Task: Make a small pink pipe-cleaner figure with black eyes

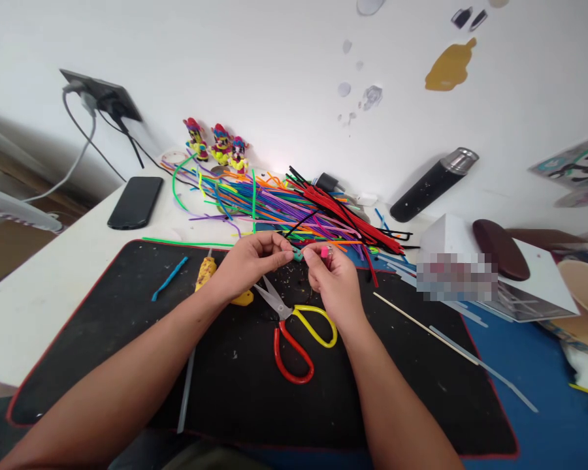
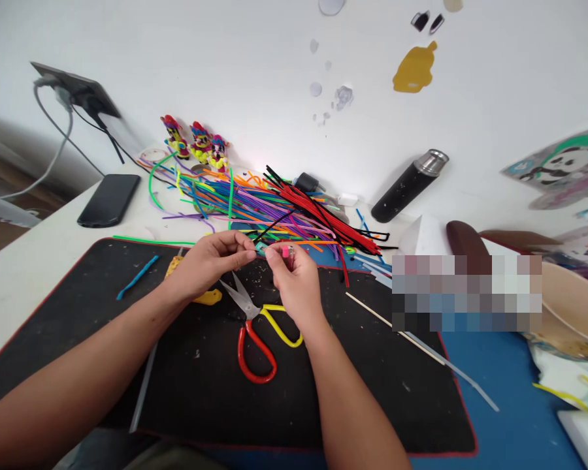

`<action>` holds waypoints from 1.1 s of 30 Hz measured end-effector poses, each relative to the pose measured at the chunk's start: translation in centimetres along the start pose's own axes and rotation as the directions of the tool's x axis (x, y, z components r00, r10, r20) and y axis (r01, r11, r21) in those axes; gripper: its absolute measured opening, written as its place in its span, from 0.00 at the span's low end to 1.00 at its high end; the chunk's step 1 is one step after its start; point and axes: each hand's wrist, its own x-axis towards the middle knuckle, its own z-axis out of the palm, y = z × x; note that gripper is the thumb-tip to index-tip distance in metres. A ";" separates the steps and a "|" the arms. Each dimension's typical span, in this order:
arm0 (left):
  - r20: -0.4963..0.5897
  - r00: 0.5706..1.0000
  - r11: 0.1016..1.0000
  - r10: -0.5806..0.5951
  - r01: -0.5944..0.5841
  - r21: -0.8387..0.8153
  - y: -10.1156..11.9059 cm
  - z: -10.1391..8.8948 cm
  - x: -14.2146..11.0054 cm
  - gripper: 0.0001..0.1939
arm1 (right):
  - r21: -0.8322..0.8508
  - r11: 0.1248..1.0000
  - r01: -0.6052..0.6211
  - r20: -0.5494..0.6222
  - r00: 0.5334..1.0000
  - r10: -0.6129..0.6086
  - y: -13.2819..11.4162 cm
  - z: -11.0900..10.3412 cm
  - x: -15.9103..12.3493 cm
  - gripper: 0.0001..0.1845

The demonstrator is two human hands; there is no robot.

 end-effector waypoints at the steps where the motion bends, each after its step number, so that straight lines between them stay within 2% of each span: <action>1: -0.003 1.000 1.000 -0.002 0.002 0.001 0.0 0.0 0.0 0.16 | 0.003 1.000 -0.002 -0.006 1.000 0.002 0.0 -0.1 0.1 0.19; 15: 0.004 1.000 1.000 0.013 -0.013 0.005 0.0 0.0 0.0 0.17 | -0.104 0.994 -0.027 0.049 0.998 0.032 0.2 -0.3 0.0 0.22; 33: 0.049 0.998 0.989 0.032 -0.039 0.140 -0.8 -0.1 -0.1 0.14 | -0.167 0.986 0.007 0.058 0.998 0.002 0.3 -0.4 0.0 0.18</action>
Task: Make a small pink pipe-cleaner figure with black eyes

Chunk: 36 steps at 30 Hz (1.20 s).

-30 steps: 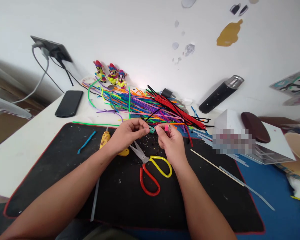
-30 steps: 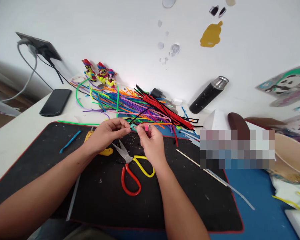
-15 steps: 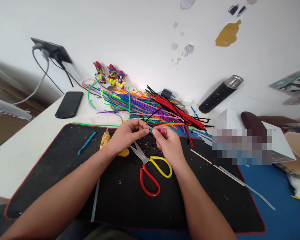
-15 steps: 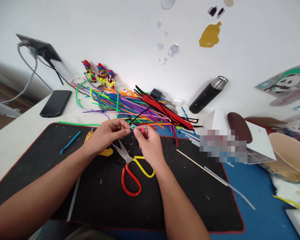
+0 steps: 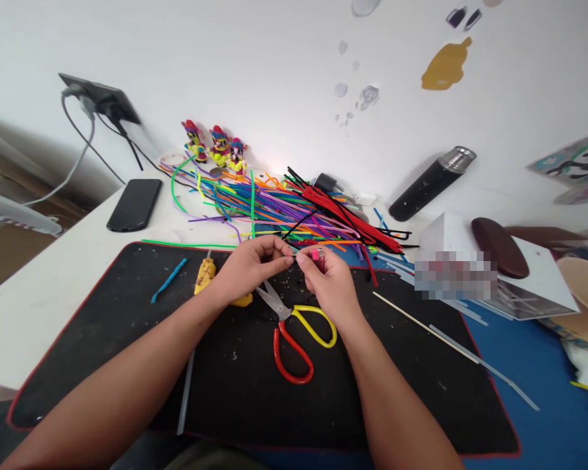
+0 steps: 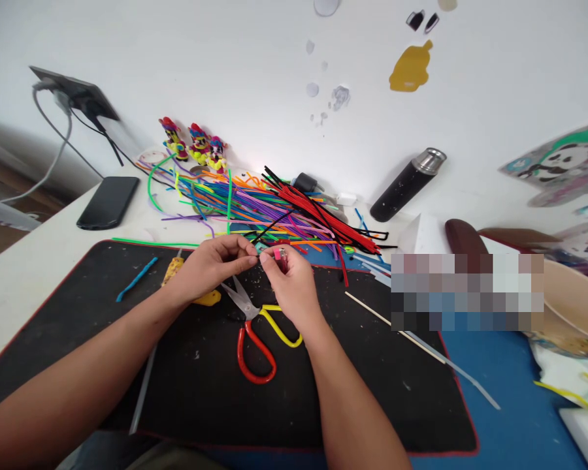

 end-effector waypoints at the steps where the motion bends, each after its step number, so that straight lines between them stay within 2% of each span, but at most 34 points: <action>1: -0.001 1.000 1.000 -0.001 0.001 0.002 0.0 0.0 0.0 0.14 | -0.008 1.000 -0.001 -0.002 1.000 0.001 0.0 0.0 0.0 0.18; 16: 0.001 1.000 1.000 -0.002 0.002 -0.026 0.4 0.0 0.0 0.15 | -0.133 0.991 0.014 -0.043 0.999 -0.020 -0.2 0.3 -0.1 0.13; 22: -0.015 0.997 0.995 -0.076 0.075 -0.061 1.0 -0.4 0.0 0.20 | -0.143 0.990 0.009 -0.064 0.998 -0.018 -0.5 0.2 -0.1 0.13; 27: 0.067 0.986 0.986 -0.150 0.154 -0.060 0.8 -0.6 -0.2 0.21 | -0.146 0.989 -0.001 -0.079 0.997 -0.010 -0.6 0.2 -0.1 0.13; 36: 0.058 0.989 0.973 -0.137 0.146 -0.180 0.1 -0.8 0.0 0.20 | -0.157 0.988 0.005 -0.070 0.997 -0.016 -0.6 0.3 -0.1 0.13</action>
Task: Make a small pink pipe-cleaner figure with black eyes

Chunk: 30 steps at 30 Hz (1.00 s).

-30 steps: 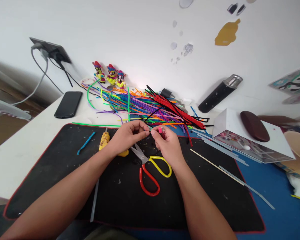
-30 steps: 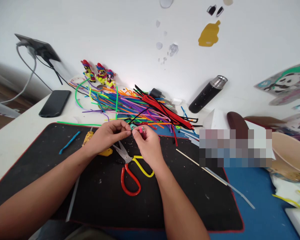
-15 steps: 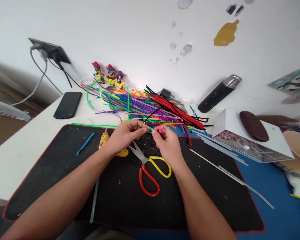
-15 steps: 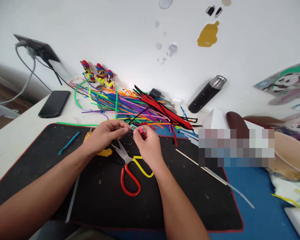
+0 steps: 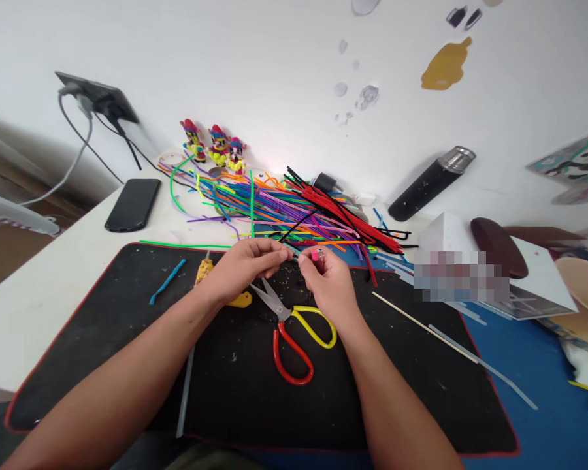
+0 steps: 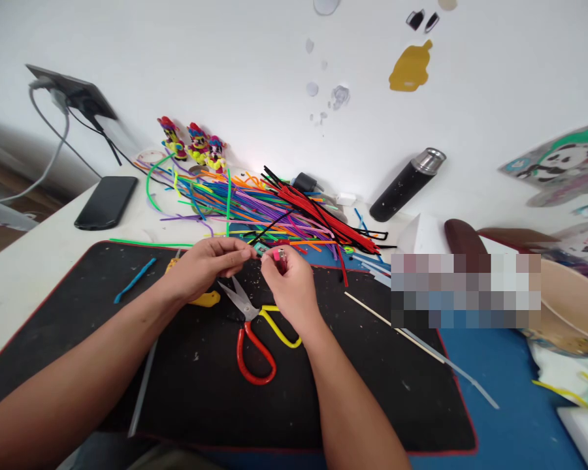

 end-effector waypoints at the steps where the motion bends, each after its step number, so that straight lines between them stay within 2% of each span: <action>1: -0.004 1.000 1.000 0.010 -0.010 -0.006 0.1 0.0 0.0 0.20 | -0.001 1.000 0.002 -0.002 1.000 -0.002 0.0 0.0 0.0 0.13; 6: -0.006 0.999 0.998 0.049 -0.049 0.049 0.2 0.2 0.0 0.20 | -0.014 1.000 -0.002 0.002 1.000 0.002 0.0 0.0 -0.1 0.13; 16: -0.011 0.991 0.987 0.133 -0.131 0.095 0.2 0.6 0.0 0.15 | -0.030 0.999 0.016 0.024 1.000 -0.015 0.0 0.1 -0.1 0.12; 30: -0.039 0.989 0.977 0.144 -0.136 0.163 0.5 0.3 -0.1 0.23 | -0.054 0.998 0.028 0.008 1.000 -0.028 0.1 0.1 -0.2 0.11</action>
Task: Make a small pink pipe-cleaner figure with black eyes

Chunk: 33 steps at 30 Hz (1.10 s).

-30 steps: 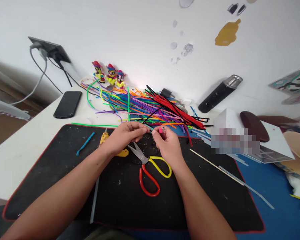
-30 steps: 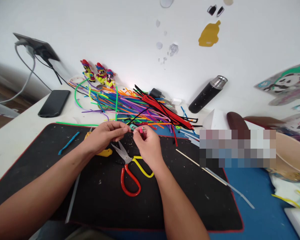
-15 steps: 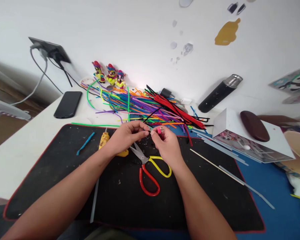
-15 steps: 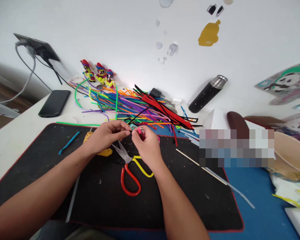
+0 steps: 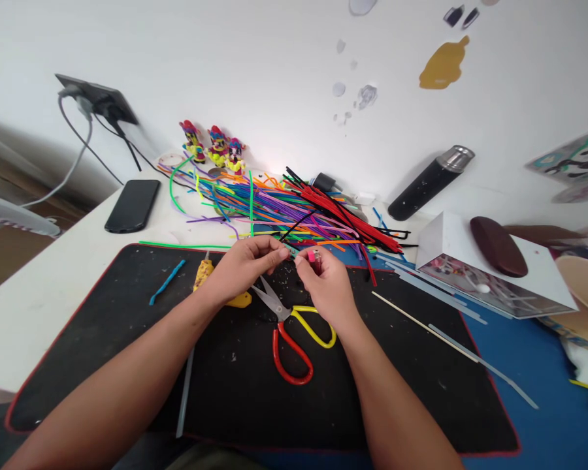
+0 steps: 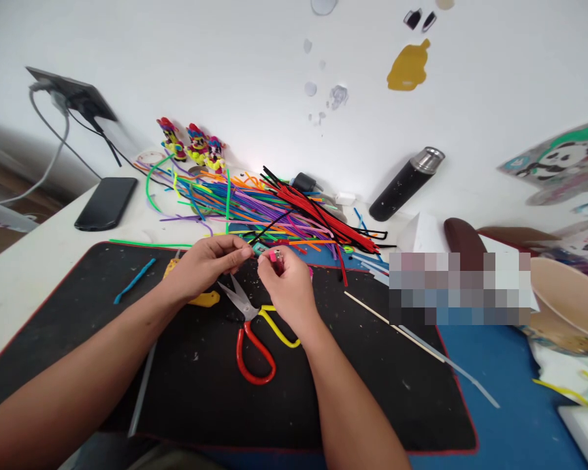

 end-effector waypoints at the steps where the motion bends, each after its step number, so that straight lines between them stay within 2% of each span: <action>1: 0.004 1.000 1.000 -0.009 0.009 0.005 0.1 0.0 0.0 0.23 | -0.005 1.000 0.008 -0.002 1.000 -0.008 0.0 0.0 0.0 0.11; 6: 0.026 0.998 0.998 -0.063 0.063 0.004 0.5 0.2 -0.1 0.25 | -0.051 0.997 0.051 -0.013 0.999 -0.052 -0.3 0.0 -0.1 0.10; 10: 0.029 0.995 0.996 -0.091 0.092 -0.013 0.6 0.3 0.0 0.25 | -0.063 0.997 0.043 -0.001 0.999 -0.043 -0.3 0.1 -0.1 0.10; 21: 0.032 0.998 0.998 -0.049 0.048 0.028 0.1 0.2 -0.1 0.22 | -0.081 0.995 0.056 -0.002 0.998 -0.056 -0.4 0.0 -0.2 0.10; 33: -0.025 0.999 0.996 -0.026 0.028 0.080 0.5 0.1 -0.1 0.24 | 0.068 0.998 -0.013 -0.072 0.997 0.018 -0.2 -2.1 0.8 0.14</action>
